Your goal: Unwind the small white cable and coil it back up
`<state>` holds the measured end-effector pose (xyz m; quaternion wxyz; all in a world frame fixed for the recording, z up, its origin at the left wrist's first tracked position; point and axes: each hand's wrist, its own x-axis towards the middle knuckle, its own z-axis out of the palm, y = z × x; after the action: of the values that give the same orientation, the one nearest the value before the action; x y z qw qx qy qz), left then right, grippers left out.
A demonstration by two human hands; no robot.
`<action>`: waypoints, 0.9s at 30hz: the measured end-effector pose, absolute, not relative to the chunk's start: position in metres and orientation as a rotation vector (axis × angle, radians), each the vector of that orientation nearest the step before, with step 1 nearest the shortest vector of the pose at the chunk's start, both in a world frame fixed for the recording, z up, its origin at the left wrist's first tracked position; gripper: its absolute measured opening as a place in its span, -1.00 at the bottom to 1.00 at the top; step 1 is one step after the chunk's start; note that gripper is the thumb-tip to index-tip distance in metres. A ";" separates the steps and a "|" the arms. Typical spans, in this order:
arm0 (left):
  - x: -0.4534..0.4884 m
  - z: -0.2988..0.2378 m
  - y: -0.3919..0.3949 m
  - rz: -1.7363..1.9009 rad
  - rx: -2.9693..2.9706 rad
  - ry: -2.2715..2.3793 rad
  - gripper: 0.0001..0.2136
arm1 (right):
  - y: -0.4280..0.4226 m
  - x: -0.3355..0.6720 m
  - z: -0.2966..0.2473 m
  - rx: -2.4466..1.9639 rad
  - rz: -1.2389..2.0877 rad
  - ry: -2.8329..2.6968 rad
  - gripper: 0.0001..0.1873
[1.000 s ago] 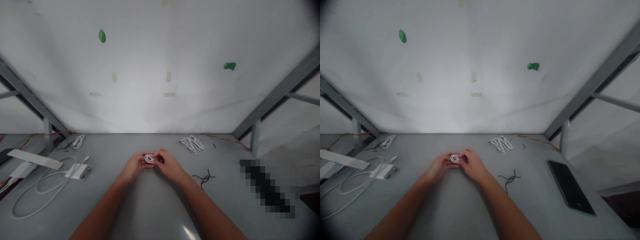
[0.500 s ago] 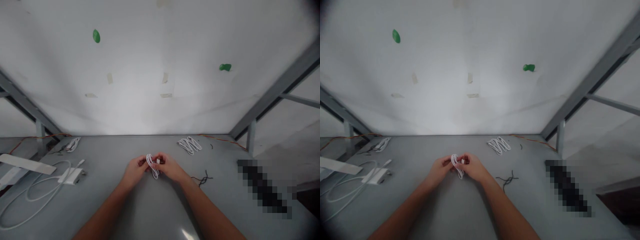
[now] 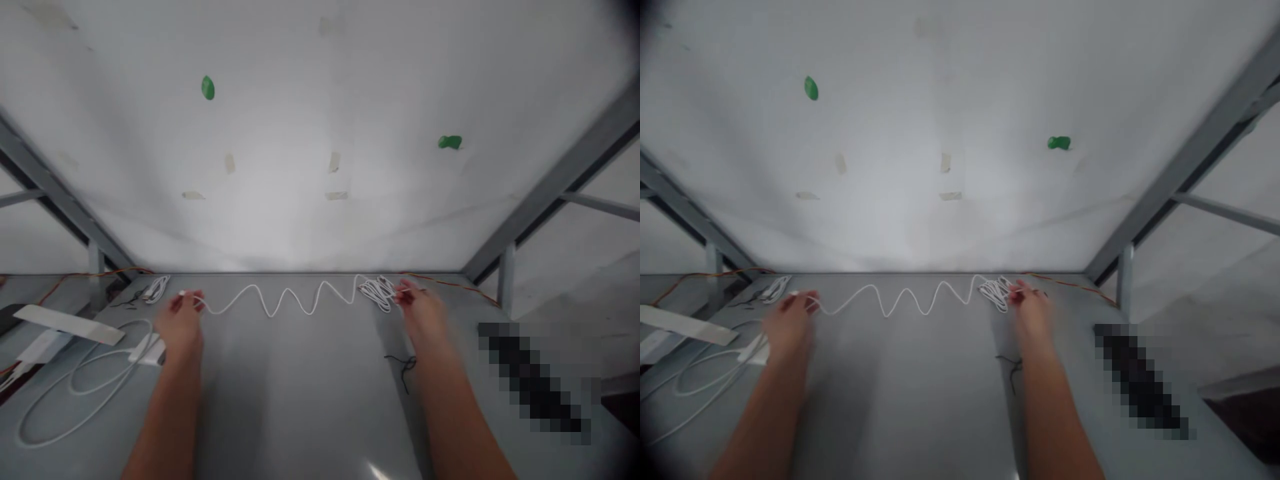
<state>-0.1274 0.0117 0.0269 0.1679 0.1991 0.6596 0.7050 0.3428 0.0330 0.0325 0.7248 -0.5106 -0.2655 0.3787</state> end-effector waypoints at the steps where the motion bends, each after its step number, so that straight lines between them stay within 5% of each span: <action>1: -0.139 0.029 0.010 2.049 0.511 1.901 -0.91 | 0.033 0.358 0.035 -1.131 0.782 -0.524 -0.87; 9: -0.132 0.045 0.000 2.286 0.504 2.022 -0.86 | 0.023 0.381 0.043 -1.088 0.426 -0.474 -0.79; 13: -0.060 0.049 -0.016 1.906 1.163 1.916 -0.73 | 0.019 0.338 0.044 -1.165 0.440 -0.815 -0.64; 16: -0.018 0.041 -0.023 1.633 1.501 1.630 -0.78 | 0.017 0.307 0.038 -1.260 0.477 -1.205 -0.71; 27: 0.015 0.025 -0.022 1.256 1.673 1.206 -0.89 | -0.009 0.239 0.030 -1.193 0.927 -1.694 -0.84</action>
<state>0.0154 -0.0218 0.0245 0.3555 0.6474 0.4668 0.4863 0.2386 -0.0089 0.0298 0.4222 -0.4764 -0.6765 0.3703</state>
